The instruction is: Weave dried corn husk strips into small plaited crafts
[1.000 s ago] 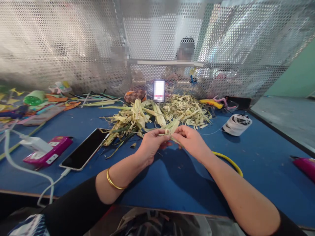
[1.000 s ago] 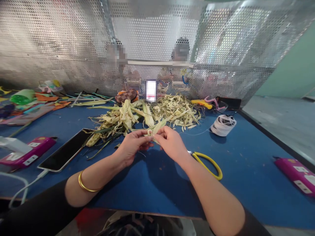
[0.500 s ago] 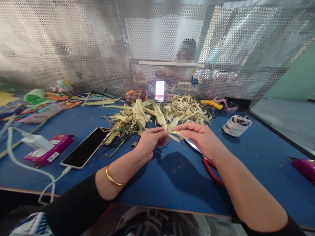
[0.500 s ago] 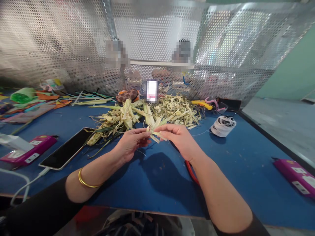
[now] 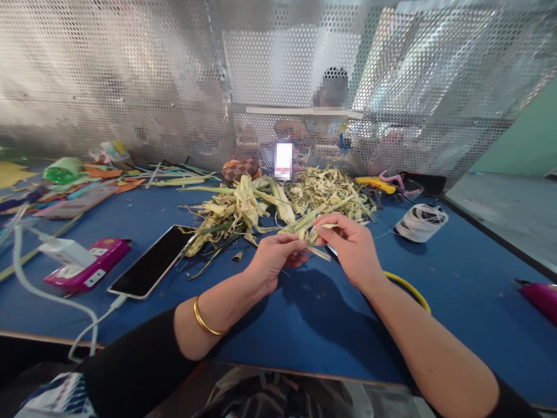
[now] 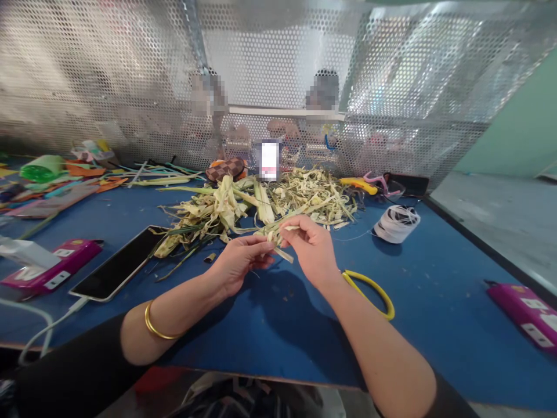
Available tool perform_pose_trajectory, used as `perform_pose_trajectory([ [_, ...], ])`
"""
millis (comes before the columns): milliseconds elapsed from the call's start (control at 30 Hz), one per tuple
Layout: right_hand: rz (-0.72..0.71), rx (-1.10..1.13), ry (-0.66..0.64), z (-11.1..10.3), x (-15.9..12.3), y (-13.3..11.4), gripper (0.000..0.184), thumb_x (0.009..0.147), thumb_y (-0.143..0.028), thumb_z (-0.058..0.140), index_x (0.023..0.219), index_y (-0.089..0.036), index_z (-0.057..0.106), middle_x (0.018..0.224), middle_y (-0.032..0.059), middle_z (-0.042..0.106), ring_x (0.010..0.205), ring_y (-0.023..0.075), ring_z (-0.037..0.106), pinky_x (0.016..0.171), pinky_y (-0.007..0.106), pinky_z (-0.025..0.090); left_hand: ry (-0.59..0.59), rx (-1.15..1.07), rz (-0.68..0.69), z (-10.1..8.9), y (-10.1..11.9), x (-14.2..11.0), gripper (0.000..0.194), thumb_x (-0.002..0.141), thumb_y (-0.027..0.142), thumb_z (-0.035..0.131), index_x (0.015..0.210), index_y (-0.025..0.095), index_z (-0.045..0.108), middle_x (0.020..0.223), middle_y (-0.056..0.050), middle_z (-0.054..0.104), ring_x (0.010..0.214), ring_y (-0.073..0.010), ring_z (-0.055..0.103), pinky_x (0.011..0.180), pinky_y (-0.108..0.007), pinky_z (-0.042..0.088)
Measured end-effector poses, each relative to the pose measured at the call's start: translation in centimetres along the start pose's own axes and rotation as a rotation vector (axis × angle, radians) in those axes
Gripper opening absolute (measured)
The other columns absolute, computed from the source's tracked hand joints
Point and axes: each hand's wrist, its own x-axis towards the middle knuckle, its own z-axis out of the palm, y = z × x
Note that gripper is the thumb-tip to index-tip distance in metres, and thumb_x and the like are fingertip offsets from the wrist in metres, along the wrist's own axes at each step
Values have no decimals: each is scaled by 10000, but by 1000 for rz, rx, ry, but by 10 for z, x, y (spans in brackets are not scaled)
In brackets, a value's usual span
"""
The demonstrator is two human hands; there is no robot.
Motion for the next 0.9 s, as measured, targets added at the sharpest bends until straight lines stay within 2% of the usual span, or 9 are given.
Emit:
perform_pose_trajectory([
  [100, 32, 88, -87, 4, -2, -1, 188, 842, -363, 542, 780, -198, 608, 681, -13, 605, 509, 99, 538, 545, 252, 440, -11, -5, 1, 1, 0, -2, 166, 606, 232, 770, 650, 128, 649, 581, -15, 637, 513, -88, 593, 501, -178, 430],
  [200, 49, 83, -122, 6, -4, -1, 250, 872, -392, 494, 826, -189, 633, 583, -35, 510, 466, 87, 444, 482, 237, 369, -4, -17, -5, 2, 0, -2, 164, 592, 215, 775, 667, 129, 659, 591, -15, 639, 510, -93, 598, 490, -178, 434],
  [267, 71, 98, -144, 6, -5, -1, 288, 885, -404, 467, 919, -189, 655, 565, -40, 457, 510, 99, 428, 509, 242, 363, -10, -25, -16, 2, 0, -1, 155, 589, 202, 769, 682, 127, 671, 610, -23, 651, 504, -94, 596, 479, -180, 439],
  [400, 96, 249, -164, 4, -6, 0, 380, 876, -419, 438, 1113, -194, 632, 694, -2, 501, 634, 134, 479, 593, 280, 412, -27, -47, -18, 0, 2, -1, 119, 605, 194, 743, 676, 125, 676, 621, -31, 659, 500, -87, 588, 478, -177, 449],
  [467, 91, 257, -149, 3, -6, 1, 387, 867, -420, 454, 1124, -195, 637, 708, 10, 520, 648, 146, 494, 605, 297, 427, -30, -56, -12, 0, 3, -2, 127, 605, 203, 746, 672, 124, 674, 609, -27, 651, 502, -84, 584, 486, -176, 454],
  [667, 104, 102, -95, 3, -5, 3, 317, 855, -406, 527, 1009, -187, 695, 537, -16, 507, 576, 143, 478, 676, 323, 449, -43, -49, -28, 1, 3, -3, 132, 606, 203, 752, 671, 122, 670, 621, -33, 658, 512, -83, 584, 499, -175, 457],
  [833, 103, 298, -143, 3, -6, 4, 426, 885, -473, 438, 1132, -195, 645, 660, -7, 524, 614, 125, 486, 607, 280, 426, -54, -71, -55, 0, 1, -2, 95, 630, 177, 727, 683, 121, 672, 627, -36, 659, 508, -82, 577, 505, -182, 469],
  [900, 107, 292, -148, 2, -6, 3, 420, 876, -461, 460, 1137, -186, 641, 658, -2, 542, 617, 128, 497, 592, 278, 425, -68, -75, -53, 0, 2, -2, 92, 634, 182, 724, 675, 121, 669, 627, -35, 657, 513, -81, 579, 505, -177, 467],
])
